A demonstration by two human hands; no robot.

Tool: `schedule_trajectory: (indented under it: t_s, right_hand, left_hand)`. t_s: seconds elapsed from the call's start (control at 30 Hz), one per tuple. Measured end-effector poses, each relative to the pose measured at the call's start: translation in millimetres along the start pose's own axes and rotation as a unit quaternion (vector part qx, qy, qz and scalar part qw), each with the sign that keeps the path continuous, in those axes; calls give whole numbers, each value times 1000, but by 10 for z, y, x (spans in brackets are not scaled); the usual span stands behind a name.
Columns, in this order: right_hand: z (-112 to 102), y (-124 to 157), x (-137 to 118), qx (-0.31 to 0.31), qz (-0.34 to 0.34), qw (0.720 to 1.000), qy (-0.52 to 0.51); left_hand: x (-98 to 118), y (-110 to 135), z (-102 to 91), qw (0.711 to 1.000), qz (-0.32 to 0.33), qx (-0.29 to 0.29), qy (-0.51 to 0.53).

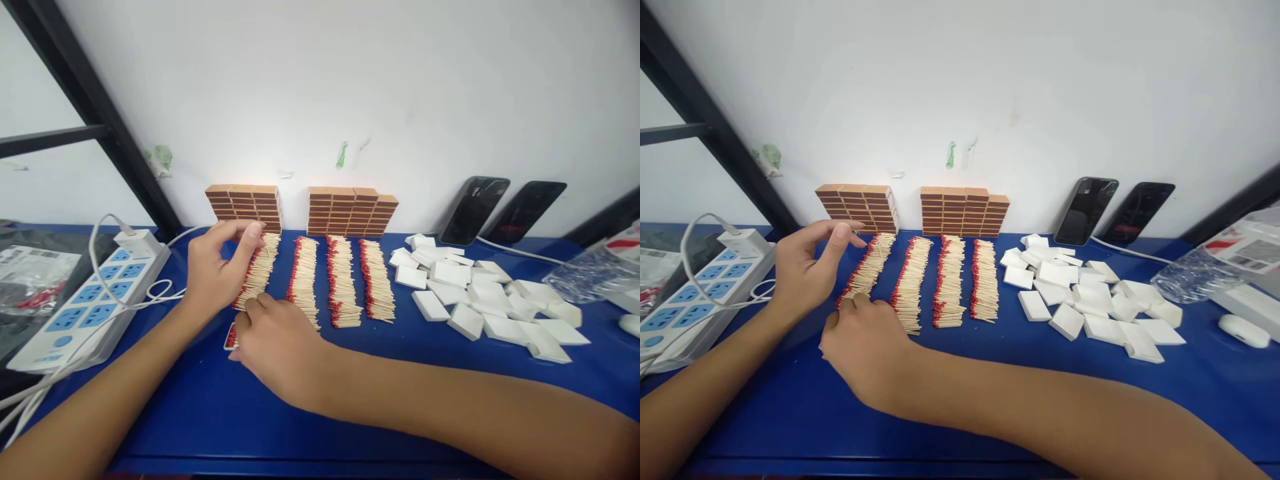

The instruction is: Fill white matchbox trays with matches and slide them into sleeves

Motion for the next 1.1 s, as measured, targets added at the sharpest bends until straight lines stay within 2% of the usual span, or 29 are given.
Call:
schedule_trajectory:
  t_s: [0.27,0.6,0.9,1.1]
  right_hand:
    - [7,-160,-101,7,-5,1000,-16]
    - [-61,-240,-31,-3,49,999,-17]
    - [-82,-329,85,54,89,994,33]
    - [-132,-346,188,29,111,993,21]
  left_hand:
    - [-71,-73,-107,999,12,43,-3]
    - [-176,-74,-118,998,2,65,-11]
    - [-240,-58,-111,996,-8,89,-20]
    - [-301,-36,-115,993,-17,109,-40]
Point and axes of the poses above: each hand's wrist, its own y-axis away from the middle knuckle, its own z-axis out of the palm, x = y × z, the point moved 5 cm from there along -y, towards the middle knuckle, and after that the axes turned 9 degrees about z, right-handed, at the moved point
